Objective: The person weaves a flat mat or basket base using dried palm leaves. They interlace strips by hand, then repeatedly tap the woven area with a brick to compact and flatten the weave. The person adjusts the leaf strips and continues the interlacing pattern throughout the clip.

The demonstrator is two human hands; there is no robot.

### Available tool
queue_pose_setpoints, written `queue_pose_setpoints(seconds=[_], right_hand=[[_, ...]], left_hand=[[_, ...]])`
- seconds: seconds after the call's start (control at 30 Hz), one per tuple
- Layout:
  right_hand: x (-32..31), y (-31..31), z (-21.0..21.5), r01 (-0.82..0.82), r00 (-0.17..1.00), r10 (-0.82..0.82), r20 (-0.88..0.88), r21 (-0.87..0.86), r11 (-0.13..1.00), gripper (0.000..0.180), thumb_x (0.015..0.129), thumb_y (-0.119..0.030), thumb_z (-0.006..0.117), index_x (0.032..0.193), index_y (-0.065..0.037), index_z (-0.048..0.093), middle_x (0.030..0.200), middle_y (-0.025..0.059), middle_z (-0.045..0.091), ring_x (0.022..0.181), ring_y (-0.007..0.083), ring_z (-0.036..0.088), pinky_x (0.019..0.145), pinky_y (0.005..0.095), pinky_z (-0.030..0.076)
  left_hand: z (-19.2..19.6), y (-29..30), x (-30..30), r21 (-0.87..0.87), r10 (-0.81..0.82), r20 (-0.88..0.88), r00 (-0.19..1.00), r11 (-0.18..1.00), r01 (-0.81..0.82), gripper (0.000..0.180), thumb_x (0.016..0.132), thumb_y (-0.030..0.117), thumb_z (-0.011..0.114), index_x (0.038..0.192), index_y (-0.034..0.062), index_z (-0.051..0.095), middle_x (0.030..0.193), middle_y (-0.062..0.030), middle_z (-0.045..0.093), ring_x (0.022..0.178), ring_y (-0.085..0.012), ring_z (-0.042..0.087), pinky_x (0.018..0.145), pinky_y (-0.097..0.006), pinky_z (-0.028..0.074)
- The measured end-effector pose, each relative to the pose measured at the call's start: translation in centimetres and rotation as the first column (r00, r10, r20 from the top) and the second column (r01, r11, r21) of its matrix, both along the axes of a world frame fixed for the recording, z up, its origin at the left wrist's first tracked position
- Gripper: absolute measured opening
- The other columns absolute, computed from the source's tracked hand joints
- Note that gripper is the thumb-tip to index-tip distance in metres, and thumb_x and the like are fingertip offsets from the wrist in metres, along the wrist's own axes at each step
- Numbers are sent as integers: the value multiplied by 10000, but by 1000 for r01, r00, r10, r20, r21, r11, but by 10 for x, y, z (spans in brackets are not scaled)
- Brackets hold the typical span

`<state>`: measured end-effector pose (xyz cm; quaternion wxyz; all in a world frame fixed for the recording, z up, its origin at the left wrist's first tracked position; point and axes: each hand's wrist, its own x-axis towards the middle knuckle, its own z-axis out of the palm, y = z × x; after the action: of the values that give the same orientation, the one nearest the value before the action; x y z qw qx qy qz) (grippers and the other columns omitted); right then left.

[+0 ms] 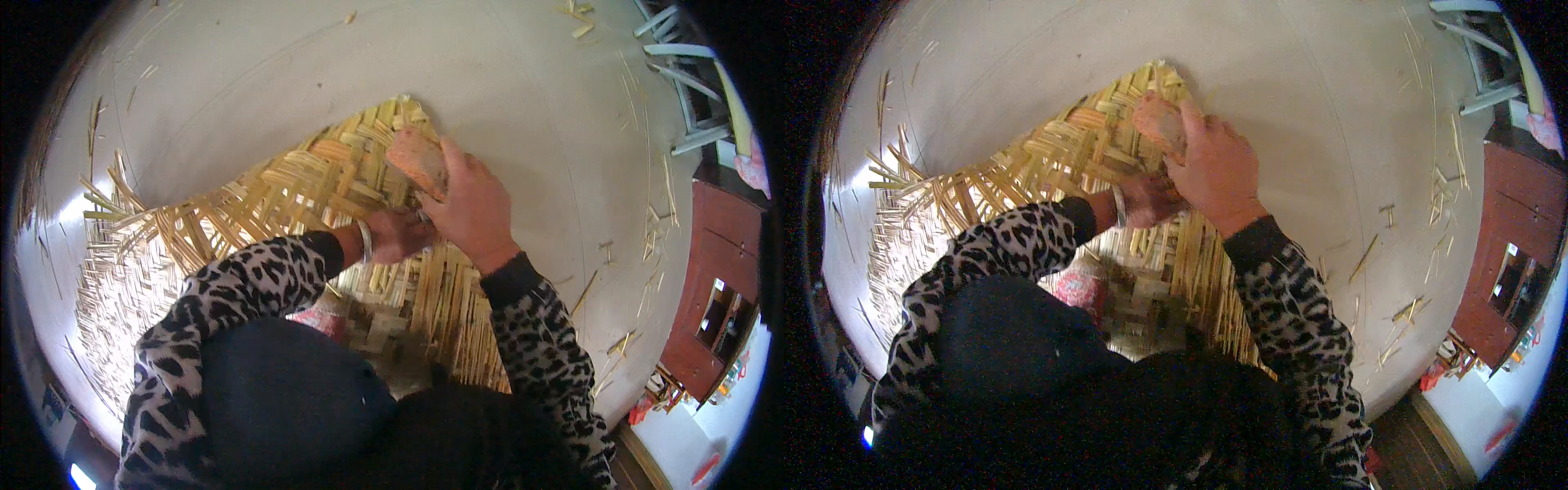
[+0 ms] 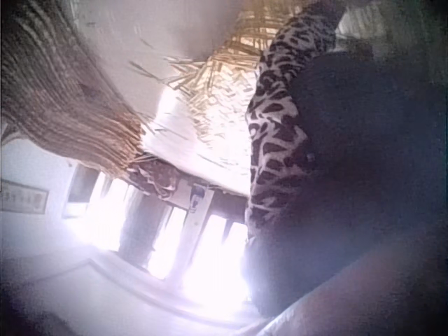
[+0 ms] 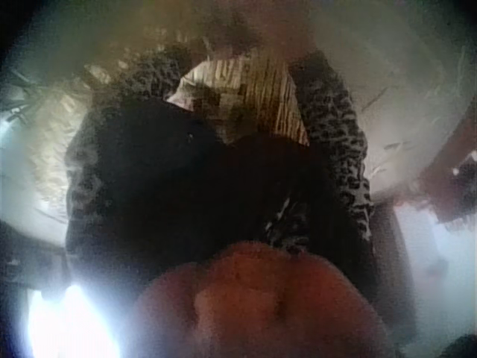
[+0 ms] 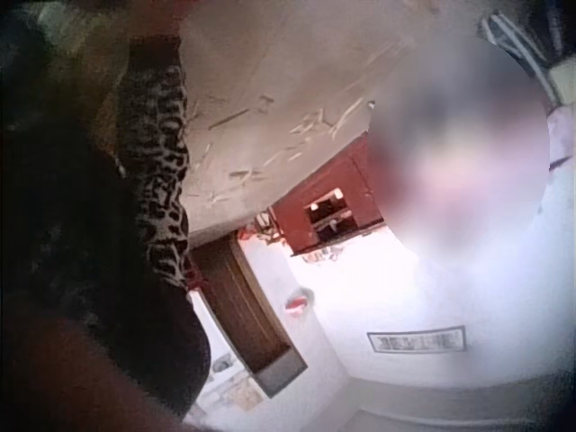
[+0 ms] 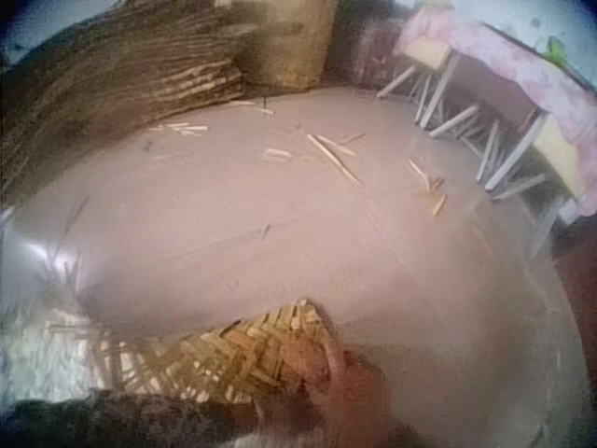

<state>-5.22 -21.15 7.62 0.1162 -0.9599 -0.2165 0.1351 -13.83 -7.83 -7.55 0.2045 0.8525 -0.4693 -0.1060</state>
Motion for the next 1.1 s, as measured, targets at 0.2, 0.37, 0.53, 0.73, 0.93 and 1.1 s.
queue_pose_setpoints(seconds=[0.2,0.37,0.53,0.73,0.93,1.1], right_hand=[[24,24,44,-220,938,101,331,347,912,758,785,-270,801,1449,-84,487,1157,178,681,1086,396,656,887,485,557],[20,78,10,-244,966,247,74,-44,969,749,806,-267,782,1459,-92,461,1222,196,674,1130,397,648,910,496,552],[41,64,7,-148,986,139,92,93,985,758,805,-270,787,1463,-91,455,1172,193,696,1089,411,663,896,502,557],[76,51,33,-86,945,21,327,185,979,754,792,-270,802,1454,-133,467,1062,192,716,990,430,686,844,517,568],[76,64,-15,16,988,-13,154,-16,1000,737,792,-292,793,1438,-128,479,1099,195,707,1029,406,687,871,520,557],[68,30,12,30,975,-73,209,199,980,780,790,-306,802,1458,-91,462,1137,189,698,1057,391,684,871,498,564]], left_hand=[[-29,-6,-10,-113,64,179,982,993,-44,571,950,326,584,1448,52,535,1565,-154,474,1429,-350,470,1222,-461,354],[-34,-17,-5,-597,-172,-630,757,731,-331,587,972,342,542,1484,61,484,1620,-170,400,1465,-345,431,1250,-466,297],[-9,-2,-4,41,-31,118,992,999,26,588,975,341,539,1486,56,474,1636,-177,376,1474,-354,418,1256,-467,282],[-3,-2,1,-89,32,121,992,996,-21,655,936,320,581,1513,37,455,1623,-175,403,1456,-356,447,1229,-492,349],[-12,-3,-3,-177,89,197,976,983,-54,653,898,303,626,1464,1,498,1578,-175,452,1448,-335,455,1204,-464,372],[-12,-2,-4,-84,54,239,969,996,-35,647,904,309,627,1465,13,501,1582,-163,451,1454,-338,449,1214,-471,360]])
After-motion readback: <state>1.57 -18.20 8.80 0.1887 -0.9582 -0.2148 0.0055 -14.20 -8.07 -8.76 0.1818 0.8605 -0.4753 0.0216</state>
